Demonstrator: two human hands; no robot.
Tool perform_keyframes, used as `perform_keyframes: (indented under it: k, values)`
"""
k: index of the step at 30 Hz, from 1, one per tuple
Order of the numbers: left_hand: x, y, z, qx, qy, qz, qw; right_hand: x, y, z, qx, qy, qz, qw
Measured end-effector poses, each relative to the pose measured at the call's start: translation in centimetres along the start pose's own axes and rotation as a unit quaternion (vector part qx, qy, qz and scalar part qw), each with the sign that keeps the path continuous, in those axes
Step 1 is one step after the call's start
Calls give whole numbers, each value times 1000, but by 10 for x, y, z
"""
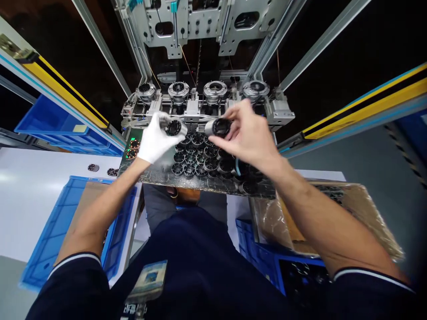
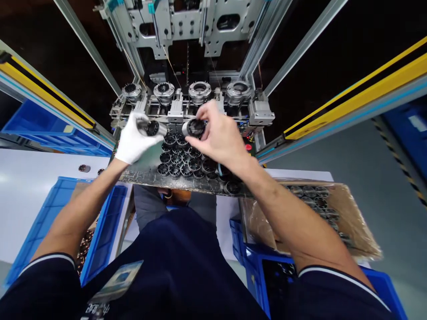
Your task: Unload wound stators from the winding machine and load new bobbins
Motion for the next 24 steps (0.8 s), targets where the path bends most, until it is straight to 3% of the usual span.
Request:
perform_keyframes:
  k: [2,4,7,10,12,15,20,24]
  values:
    - [-24,6,32,3,-23,-38,999,-19,26,22,-56,-13,52,997]
    - [-43,0,66,29,-38,-26,999,-45,39,41,-88,-24,69,993]
    - [-51,-27,109,33,-14,21,999,-95,35,54,-109,-67,65,990]
    - [-36,-60,135,26,23,61,998,-136,16,50,-92,-116,57,987]
    - [-22,-76,146,42,32,67,996,-149,8,45,-79,-117,57,988]
    - [-9,-85,156,67,21,47,996,-154,9,40,-107,-91,46,989]
    - [-15,-82,155,59,0,73,996,-160,10,42,-95,-105,3,990]
    - [-24,-72,146,67,-44,15,997,-156,16,36,-166,-106,91,976]
Point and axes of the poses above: each hand's wrist, its own z-axis towards the middle knuckle, its own y-axis out of the back of the hand, x = y × z, the point moved 5 cm from there along z, towards the middle knuckle, and after that the axes turned 13 degrees about y, right-handed, at the moved point
